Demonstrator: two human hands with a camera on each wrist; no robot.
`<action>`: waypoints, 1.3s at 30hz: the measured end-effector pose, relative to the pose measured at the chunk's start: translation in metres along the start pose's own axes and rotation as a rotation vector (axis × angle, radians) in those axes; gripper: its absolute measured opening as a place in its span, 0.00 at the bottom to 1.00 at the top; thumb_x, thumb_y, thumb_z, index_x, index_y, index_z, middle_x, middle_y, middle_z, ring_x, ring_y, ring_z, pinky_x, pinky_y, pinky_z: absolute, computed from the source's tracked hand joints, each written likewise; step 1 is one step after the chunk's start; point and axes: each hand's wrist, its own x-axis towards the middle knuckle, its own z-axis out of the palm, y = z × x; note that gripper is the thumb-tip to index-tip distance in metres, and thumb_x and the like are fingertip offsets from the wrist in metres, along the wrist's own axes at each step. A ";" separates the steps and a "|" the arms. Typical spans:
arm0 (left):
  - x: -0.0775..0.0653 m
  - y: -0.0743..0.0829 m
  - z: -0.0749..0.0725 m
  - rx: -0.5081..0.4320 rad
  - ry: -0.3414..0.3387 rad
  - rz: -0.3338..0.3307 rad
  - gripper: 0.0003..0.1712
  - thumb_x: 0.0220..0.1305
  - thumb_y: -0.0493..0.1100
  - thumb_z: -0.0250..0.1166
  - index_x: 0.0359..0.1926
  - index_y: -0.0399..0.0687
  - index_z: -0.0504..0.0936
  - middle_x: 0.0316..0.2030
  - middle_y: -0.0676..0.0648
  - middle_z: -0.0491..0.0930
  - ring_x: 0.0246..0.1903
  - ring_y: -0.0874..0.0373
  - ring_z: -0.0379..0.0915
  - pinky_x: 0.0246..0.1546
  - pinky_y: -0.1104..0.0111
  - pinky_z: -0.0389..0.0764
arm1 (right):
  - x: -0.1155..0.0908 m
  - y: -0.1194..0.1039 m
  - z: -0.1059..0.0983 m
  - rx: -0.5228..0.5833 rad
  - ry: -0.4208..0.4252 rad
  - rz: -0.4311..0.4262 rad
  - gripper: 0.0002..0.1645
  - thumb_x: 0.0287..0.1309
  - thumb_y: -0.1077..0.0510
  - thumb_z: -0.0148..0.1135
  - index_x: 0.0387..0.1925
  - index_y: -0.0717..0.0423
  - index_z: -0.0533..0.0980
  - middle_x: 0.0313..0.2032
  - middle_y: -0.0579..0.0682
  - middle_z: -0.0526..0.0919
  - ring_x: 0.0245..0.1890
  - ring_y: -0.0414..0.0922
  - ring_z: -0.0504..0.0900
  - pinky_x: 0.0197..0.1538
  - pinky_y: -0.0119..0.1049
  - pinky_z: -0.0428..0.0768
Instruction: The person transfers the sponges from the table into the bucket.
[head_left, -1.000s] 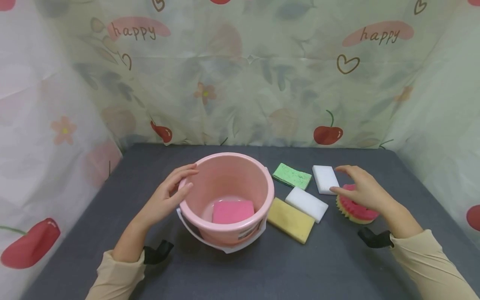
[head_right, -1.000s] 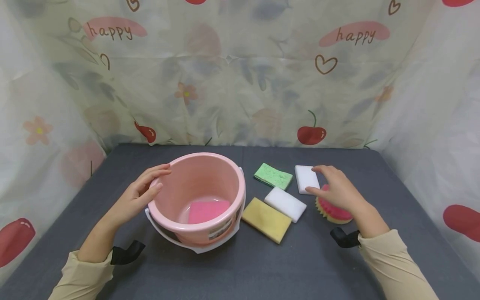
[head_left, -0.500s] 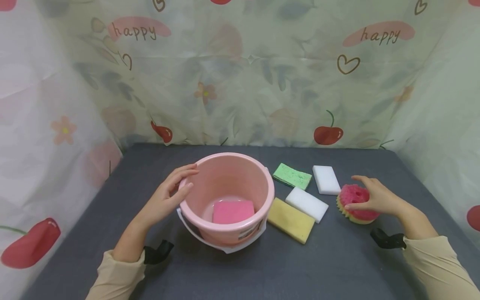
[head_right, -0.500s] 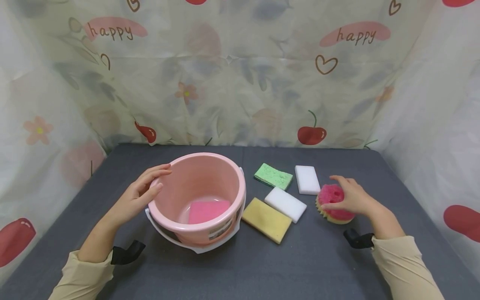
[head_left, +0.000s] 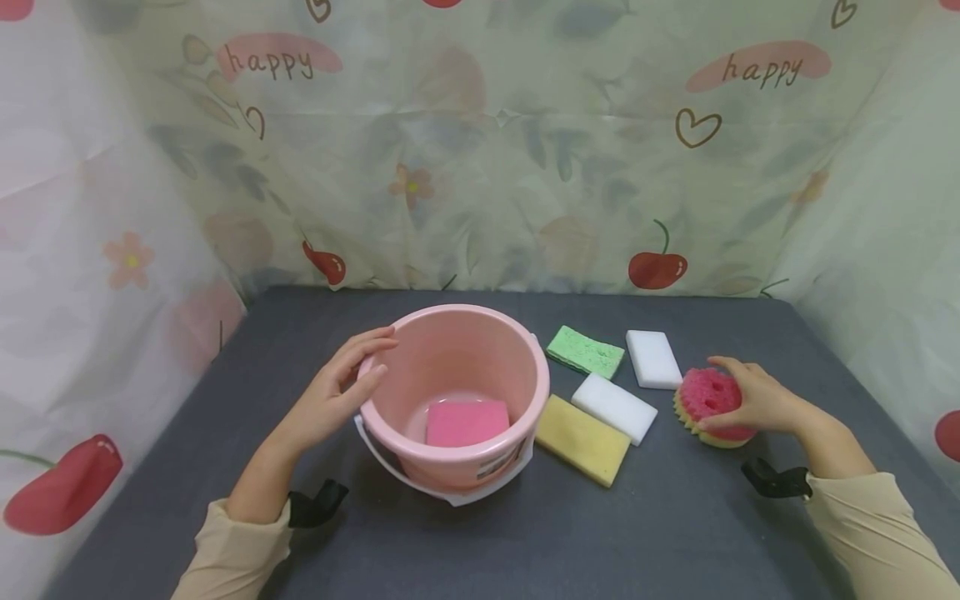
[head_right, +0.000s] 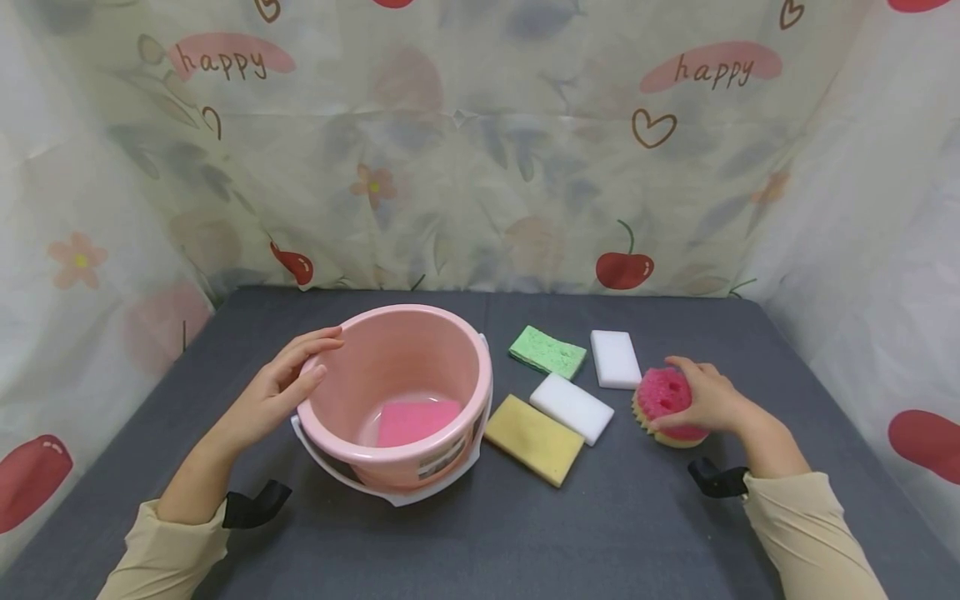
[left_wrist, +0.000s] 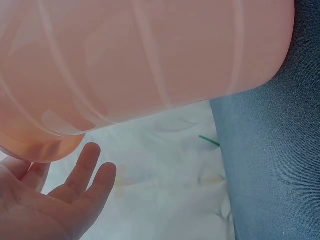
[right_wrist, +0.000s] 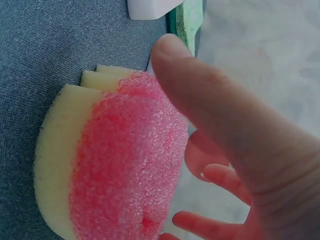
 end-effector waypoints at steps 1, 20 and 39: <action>0.000 0.000 0.000 0.000 0.000 0.000 0.21 0.66 0.38 0.54 0.60 0.44 0.70 0.67 0.47 0.60 0.64 0.54 0.56 0.53 0.85 0.66 | 0.000 0.001 0.000 0.002 -0.004 0.001 0.58 0.36 0.45 0.74 0.61 0.72 0.55 0.51 0.75 0.65 0.50 0.67 0.63 0.40 0.56 0.78; 0.001 -0.001 0.002 -0.020 0.007 0.025 0.21 0.66 0.37 0.54 0.60 0.40 0.70 0.67 0.44 0.60 0.61 0.69 0.57 0.54 0.85 0.66 | -0.004 0.005 0.001 0.027 -0.071 0.045 0.62 0.34 0.46 0.75 0.62 0.73 0.51 0.48 0.74 0.66 0.48 0.67 0.63 0.38 0.52 0.78; 0.000 0.000 0.003 -0.033 0.007 0.022 0.21 0.66 0.37 0.53 0.60 0.39 0.70 0.67 0.44 0.60 0.61 0.71 0.57 0.54 0.86 0.66 | -0.005 -0.009 -0.014 0.023 0.059 0.010 0.60 0.37 0.44 0.74 0.63 0.71 0.54 0.50 0.71 0.67 0.49 0.65 0.63 0.38 0.52 0.78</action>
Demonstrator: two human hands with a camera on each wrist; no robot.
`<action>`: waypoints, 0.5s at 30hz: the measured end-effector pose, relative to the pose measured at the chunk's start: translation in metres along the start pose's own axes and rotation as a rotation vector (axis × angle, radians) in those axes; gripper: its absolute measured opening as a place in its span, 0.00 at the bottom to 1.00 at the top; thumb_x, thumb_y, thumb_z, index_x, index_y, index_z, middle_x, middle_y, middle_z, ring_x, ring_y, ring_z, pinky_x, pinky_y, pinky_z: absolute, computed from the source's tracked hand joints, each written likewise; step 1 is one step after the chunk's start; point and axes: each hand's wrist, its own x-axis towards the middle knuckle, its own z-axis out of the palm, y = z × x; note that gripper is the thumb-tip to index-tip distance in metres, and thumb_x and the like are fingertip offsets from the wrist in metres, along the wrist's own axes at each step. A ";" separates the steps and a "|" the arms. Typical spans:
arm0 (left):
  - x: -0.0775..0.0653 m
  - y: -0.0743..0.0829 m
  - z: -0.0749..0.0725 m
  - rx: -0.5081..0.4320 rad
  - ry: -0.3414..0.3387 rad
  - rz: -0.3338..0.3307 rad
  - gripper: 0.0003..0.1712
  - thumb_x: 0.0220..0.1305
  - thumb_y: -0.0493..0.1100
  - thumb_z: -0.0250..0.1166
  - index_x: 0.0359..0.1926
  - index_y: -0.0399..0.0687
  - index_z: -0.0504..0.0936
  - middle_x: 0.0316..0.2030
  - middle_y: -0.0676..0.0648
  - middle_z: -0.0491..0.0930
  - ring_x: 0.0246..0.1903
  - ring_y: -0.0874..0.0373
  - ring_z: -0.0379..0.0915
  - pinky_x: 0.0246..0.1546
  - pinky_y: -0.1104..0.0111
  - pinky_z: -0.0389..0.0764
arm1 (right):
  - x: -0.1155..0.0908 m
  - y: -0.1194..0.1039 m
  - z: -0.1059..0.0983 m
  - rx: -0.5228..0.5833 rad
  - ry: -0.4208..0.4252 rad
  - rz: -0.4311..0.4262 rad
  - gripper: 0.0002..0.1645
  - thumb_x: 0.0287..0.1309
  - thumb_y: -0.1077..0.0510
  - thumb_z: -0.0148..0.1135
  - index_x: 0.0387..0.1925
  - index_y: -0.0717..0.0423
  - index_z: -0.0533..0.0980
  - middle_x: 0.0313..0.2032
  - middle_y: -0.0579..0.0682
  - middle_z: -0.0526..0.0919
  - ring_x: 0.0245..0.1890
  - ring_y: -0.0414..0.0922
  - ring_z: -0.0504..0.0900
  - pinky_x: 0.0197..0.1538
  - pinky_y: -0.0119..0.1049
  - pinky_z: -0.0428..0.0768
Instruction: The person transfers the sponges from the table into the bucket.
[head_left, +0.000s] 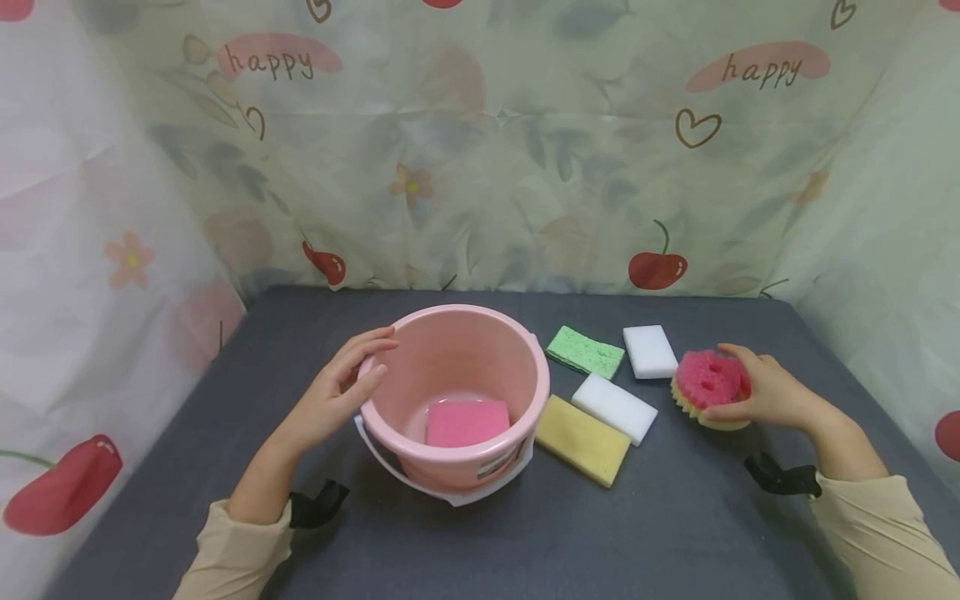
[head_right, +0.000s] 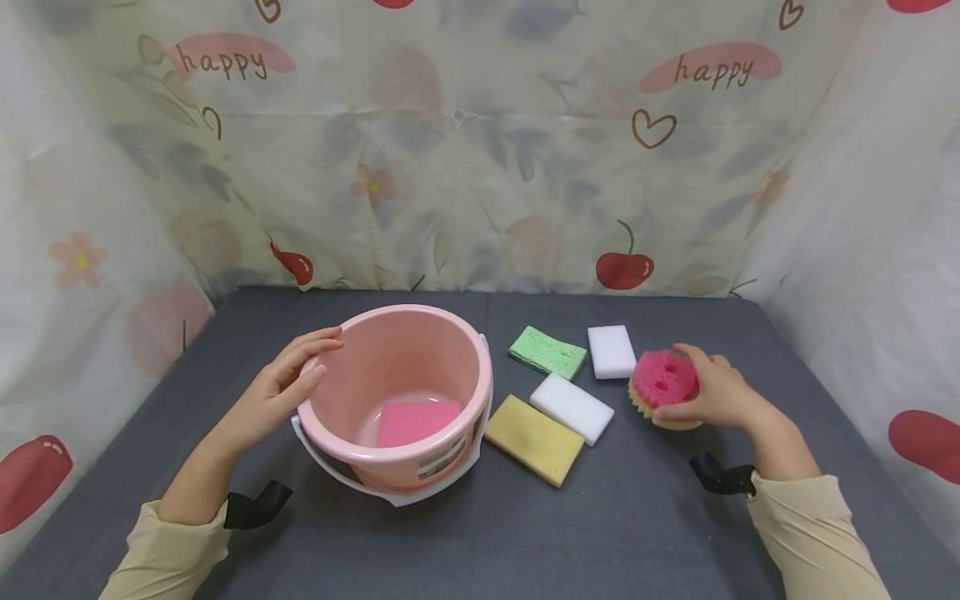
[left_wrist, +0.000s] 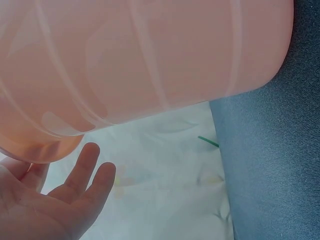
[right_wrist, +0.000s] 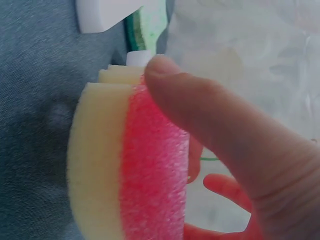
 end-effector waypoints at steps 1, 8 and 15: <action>0.000 0.000 0.000 0.001 0.000 -0.001 0.21 0.66 0.37 0.53 0.60 0.39 0.70 0.67 0.44 0.60 0.61 0.71 0.57 0.54 0.86 0.66 | 0.000 -0.002 -0.001 0.005 0.011 -0.006 0.59 0.37 0.44 0.74 0.63 0.71 0.54 0.50 0.71 0.67 0.49 0.65 0.63 0.38 0.52 0.78; 0.000 0.001 0.000 0.009 -0.001 -0.001 0.21 0.66 0.37 0.53 0.60 0.39 0.69 0.67 0.43 0.60 0.61 0.72 0.57 0.53 0.86 0.66 | 0.001 -0.009 -0.007 0.014 0.053 -0.020 0.59 0.38 0.45 0.74 0.63 0.72 0.54 0.51 0.71 0.66 0.50 0.66 0.62 0.39 0.54 0.78; 0.000 0.001 0.000 0.011 -0.002 -0.007 0.21 0.66 0.37 0.53 0.60 0.40 0.70 0.67 0.44 0.60 0.61 0.71 0.57 0.53 0.85 0.66 | 0.000 -0.017 -0.014 0.010 0.080 -0.018 0.59 0.38 0.44 0.74 0.63 0.71 0.54 0.51 0.71 0.65 0.51 0.66 0.61 0.39 0.55 0.78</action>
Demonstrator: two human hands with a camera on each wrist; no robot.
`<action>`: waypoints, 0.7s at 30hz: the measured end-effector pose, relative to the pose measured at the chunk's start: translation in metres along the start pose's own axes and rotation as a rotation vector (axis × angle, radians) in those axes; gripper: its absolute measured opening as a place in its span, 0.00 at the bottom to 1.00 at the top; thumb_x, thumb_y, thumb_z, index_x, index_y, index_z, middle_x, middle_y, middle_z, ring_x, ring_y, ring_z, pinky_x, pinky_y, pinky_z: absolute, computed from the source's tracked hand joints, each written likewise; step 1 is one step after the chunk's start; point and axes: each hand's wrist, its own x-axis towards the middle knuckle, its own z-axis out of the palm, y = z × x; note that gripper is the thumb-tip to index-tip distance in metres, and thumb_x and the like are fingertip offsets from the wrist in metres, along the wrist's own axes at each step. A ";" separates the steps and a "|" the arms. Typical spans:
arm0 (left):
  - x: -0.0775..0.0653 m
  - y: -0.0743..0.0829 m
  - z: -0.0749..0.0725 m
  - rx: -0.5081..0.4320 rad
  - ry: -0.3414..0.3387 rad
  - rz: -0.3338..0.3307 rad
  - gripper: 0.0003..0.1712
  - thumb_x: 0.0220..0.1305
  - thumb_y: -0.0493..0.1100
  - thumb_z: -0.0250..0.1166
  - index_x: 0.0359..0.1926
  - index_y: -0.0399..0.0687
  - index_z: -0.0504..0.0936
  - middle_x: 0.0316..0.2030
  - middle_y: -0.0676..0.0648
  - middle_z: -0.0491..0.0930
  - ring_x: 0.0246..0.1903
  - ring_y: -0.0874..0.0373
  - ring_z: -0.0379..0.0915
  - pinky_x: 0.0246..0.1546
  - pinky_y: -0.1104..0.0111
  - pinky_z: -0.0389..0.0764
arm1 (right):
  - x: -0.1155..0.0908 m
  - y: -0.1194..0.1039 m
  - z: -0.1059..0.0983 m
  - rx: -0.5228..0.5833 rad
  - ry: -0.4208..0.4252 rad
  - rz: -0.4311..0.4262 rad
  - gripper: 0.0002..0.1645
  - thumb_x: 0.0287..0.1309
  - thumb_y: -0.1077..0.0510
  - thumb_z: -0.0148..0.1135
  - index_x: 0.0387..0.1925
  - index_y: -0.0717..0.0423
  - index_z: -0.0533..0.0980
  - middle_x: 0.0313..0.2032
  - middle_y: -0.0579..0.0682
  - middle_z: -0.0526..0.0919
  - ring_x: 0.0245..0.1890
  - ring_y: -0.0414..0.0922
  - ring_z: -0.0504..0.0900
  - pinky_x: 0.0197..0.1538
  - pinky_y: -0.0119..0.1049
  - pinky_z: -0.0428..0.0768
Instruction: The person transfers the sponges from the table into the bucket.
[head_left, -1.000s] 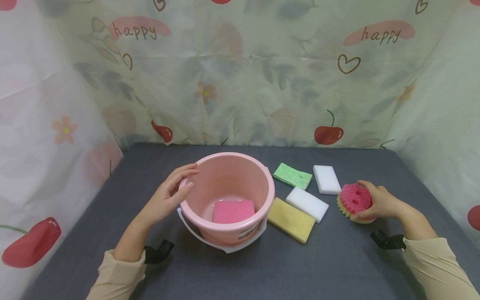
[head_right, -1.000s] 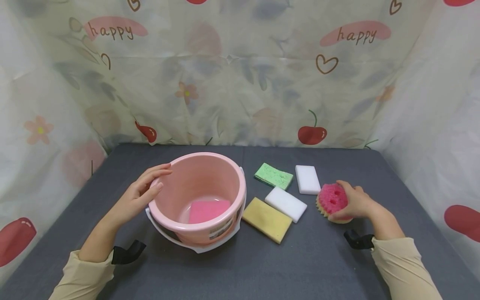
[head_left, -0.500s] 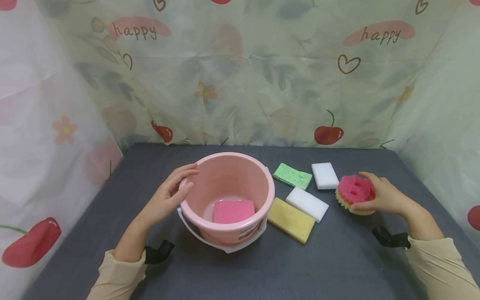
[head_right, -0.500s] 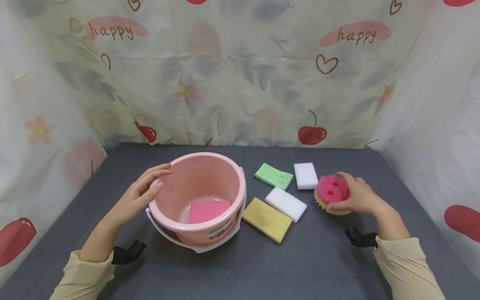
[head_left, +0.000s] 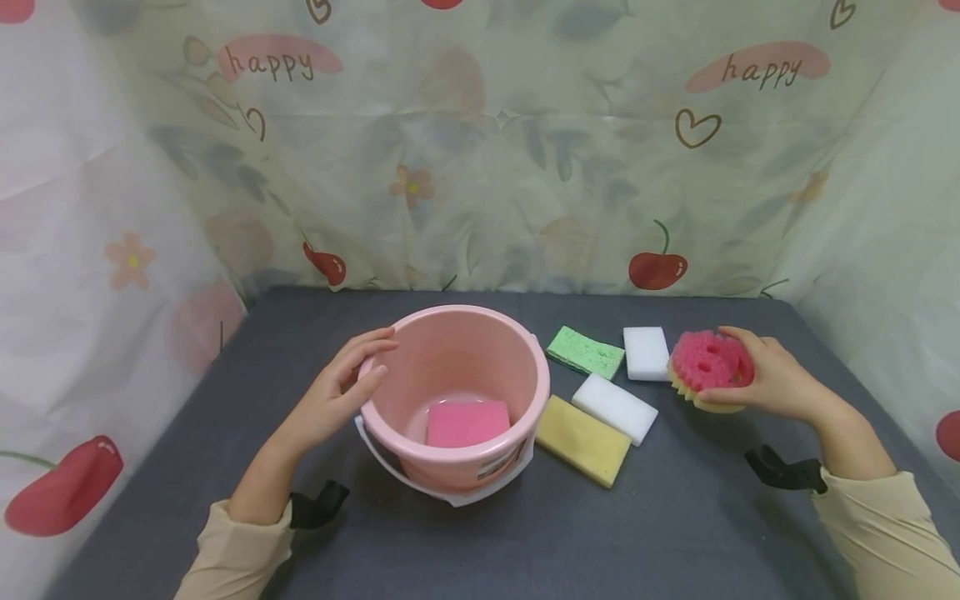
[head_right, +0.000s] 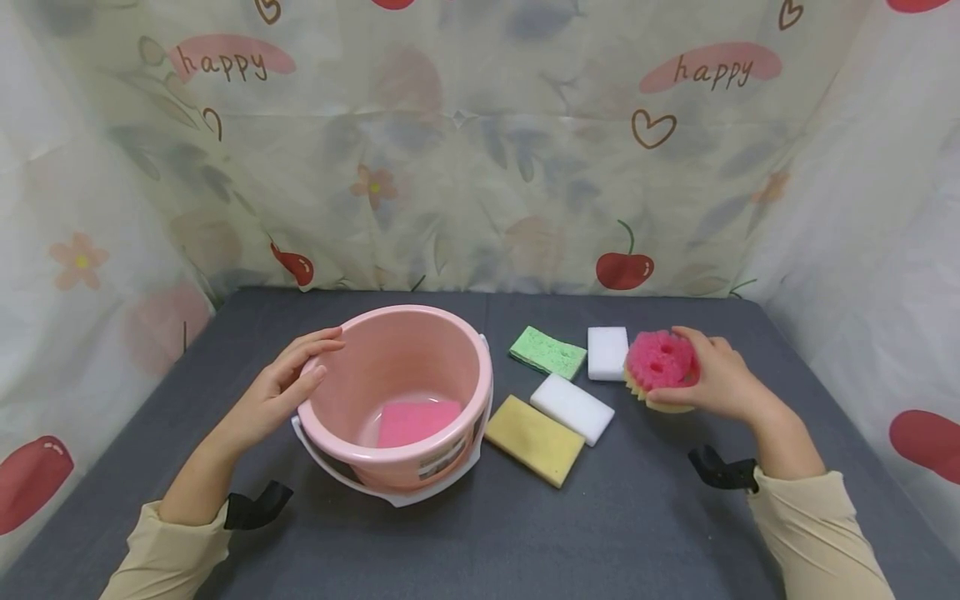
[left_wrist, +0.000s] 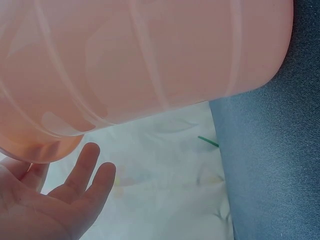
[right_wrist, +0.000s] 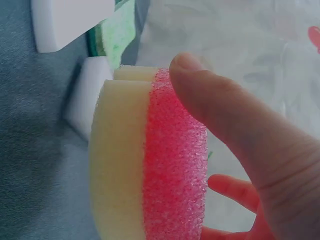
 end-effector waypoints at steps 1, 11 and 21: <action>0.000 0.000 0.000 -0.001 0.000 0.003 0.21 0.66 0.37 0.53 0.60 0.39 0.70 0.67 0.44 0.60 0.61 0.72 0.57 0.53 0.86 0.66 | 0.000 -0.002 -0.001 0.002 0.000 0.006 0.59 0.38 0.44 0.74 0.63 0.70 0.54 0.52 0.71 0.65 0.51 0.67 0.60 0.39 0.55 0.78; 0.000 0.000 0.000 0.001 0.002 0.006 0.21 0.66 0.37 0.53 0.60 0.39 0.70 0.67 0.44 0.60 0.61 0.72 0.57 0.53 0.85 0.66 | -0.001 -0.016 -0.007 0.024 0.077 -0.034 0.59 0.38 0.45 0.75 0.64 0.68 0.55 0.53 0.68 0.64 0.52 0.65 0.60 0.37 0.53 0.79; 0.000 0.001 0.000 0.003 0.001 -0.001 0.21 0.66 0.37 0.53 0.60 0.40 0.70 0.67 0.44 0.60 0.62 0.71 0.56 0.53 0.86 0.66 | -0.001 -0.033 -0.011 0.037 0.111 -0.064 0.57 0.39 0.47 0.75 0.65 0.67 0.55 0.54 0.68 0.64 0.53 0.64 0.60 0.37 0.54 0.79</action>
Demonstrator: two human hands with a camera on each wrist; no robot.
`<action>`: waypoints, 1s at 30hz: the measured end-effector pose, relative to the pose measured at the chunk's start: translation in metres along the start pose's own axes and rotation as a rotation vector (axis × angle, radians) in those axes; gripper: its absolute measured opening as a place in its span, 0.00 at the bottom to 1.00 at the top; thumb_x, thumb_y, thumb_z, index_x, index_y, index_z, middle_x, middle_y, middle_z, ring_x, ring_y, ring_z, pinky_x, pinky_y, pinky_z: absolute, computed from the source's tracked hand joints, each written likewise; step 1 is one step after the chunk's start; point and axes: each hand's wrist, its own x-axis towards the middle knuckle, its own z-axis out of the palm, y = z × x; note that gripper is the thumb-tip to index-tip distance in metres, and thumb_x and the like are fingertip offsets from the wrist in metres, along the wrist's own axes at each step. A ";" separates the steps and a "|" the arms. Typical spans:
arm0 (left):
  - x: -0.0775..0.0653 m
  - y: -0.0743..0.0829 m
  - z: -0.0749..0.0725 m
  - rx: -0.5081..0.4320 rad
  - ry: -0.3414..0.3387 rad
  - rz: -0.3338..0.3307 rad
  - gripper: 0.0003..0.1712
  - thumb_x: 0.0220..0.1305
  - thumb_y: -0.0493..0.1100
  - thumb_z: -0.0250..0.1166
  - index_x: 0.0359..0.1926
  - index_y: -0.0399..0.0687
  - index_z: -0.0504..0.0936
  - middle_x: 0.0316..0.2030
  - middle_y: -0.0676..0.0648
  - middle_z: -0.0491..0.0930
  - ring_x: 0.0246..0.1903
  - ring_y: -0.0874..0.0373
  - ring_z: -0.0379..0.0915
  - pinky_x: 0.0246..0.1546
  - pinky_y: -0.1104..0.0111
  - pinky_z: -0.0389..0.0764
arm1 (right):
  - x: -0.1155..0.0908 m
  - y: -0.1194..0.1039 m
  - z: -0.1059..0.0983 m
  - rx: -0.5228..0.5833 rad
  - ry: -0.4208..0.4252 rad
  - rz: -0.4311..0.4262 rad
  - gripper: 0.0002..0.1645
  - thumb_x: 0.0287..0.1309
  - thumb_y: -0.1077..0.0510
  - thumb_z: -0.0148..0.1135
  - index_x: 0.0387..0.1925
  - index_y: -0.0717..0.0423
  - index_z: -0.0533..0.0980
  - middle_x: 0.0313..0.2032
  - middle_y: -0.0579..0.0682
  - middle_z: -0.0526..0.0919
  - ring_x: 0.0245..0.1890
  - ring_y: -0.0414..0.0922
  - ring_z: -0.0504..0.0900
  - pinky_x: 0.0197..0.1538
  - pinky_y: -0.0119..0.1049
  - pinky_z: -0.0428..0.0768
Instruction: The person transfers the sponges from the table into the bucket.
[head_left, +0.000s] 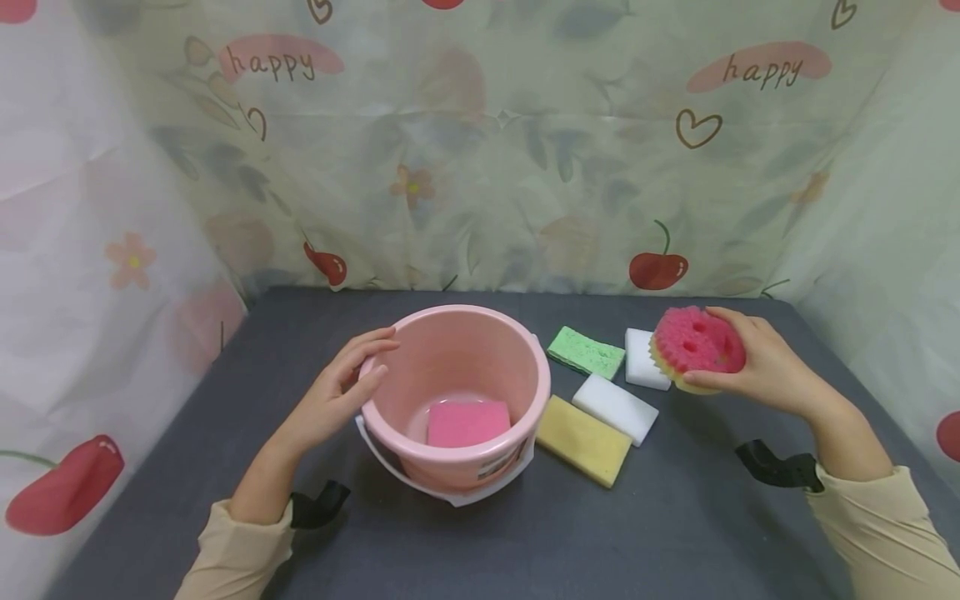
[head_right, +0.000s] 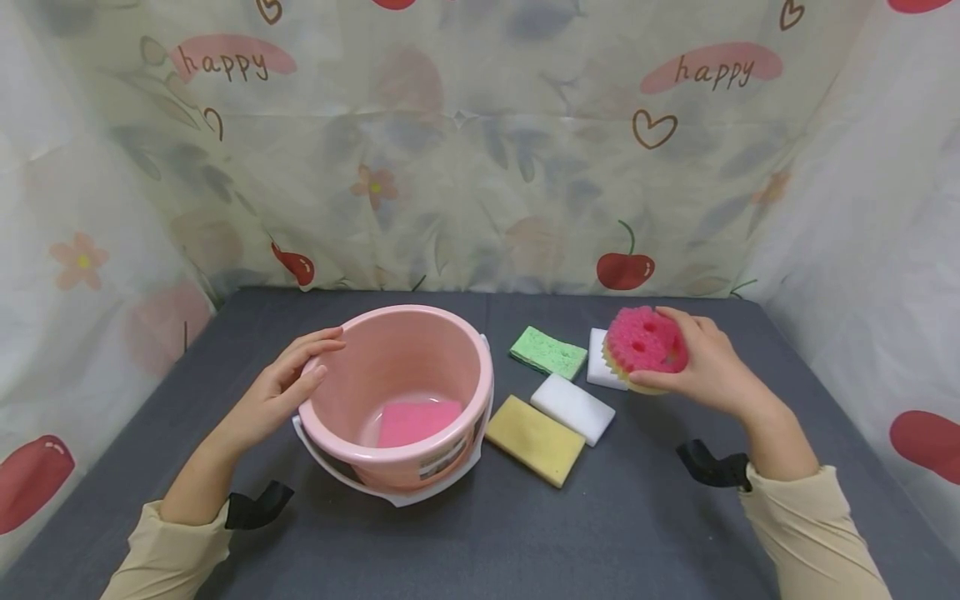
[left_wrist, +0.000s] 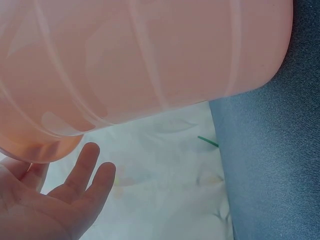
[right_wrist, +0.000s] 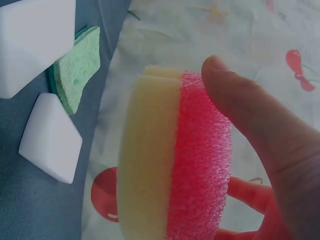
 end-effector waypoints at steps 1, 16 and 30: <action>0.000 0.000 0.000 -0.001 0.000 -0.001 0.21 0.66 0.37 0.53 0.60 0.40 0.70 0.67 0.44 0.60 0.62 0.71 0.56 0.53 0.86 0.66 | 0.000 -0.002 0.000 -0.001 0.002 0.000 0.57 0.40 0.47 0.74 0.65 0.66 0.55 0.54 0.68 0.64 0.53 0.64 0.61 0.37 0.54 0.79; 0.000 -0.001 0.000 -0.009 0.002 0.011 0.21 0.66 0.37 0.54 0.60 0.39 0.70 0.67 0.44 0.60 0.62 0.71 0.57 0.54 0.86 0.65 | 0.005 -0.027 0.000 0.033 0.051 -0.050 0.55 0.40 0.48 0.75 0.65 0.63 0.56 0.56 0.65 0.64 0.53 0.62 0.61 0.36 0.51 0.79; 0.000 0.000 0.001 -0.029 -0.001 0.007 0.21 0.67 0.37 0.53 0.59 0.38 0.69 0.67 0.44 0.59 0.62 0.72 0.55 0.55 0.86 0.65 | 0.009 -0.051 -0.001 0.045 0.114 -0.126 0.53 0.40 0.50 0.75 0.65 0.62 0.58 0.56 0.65 0.65 0.54 0.62 0.62 0.38 0.53 0.76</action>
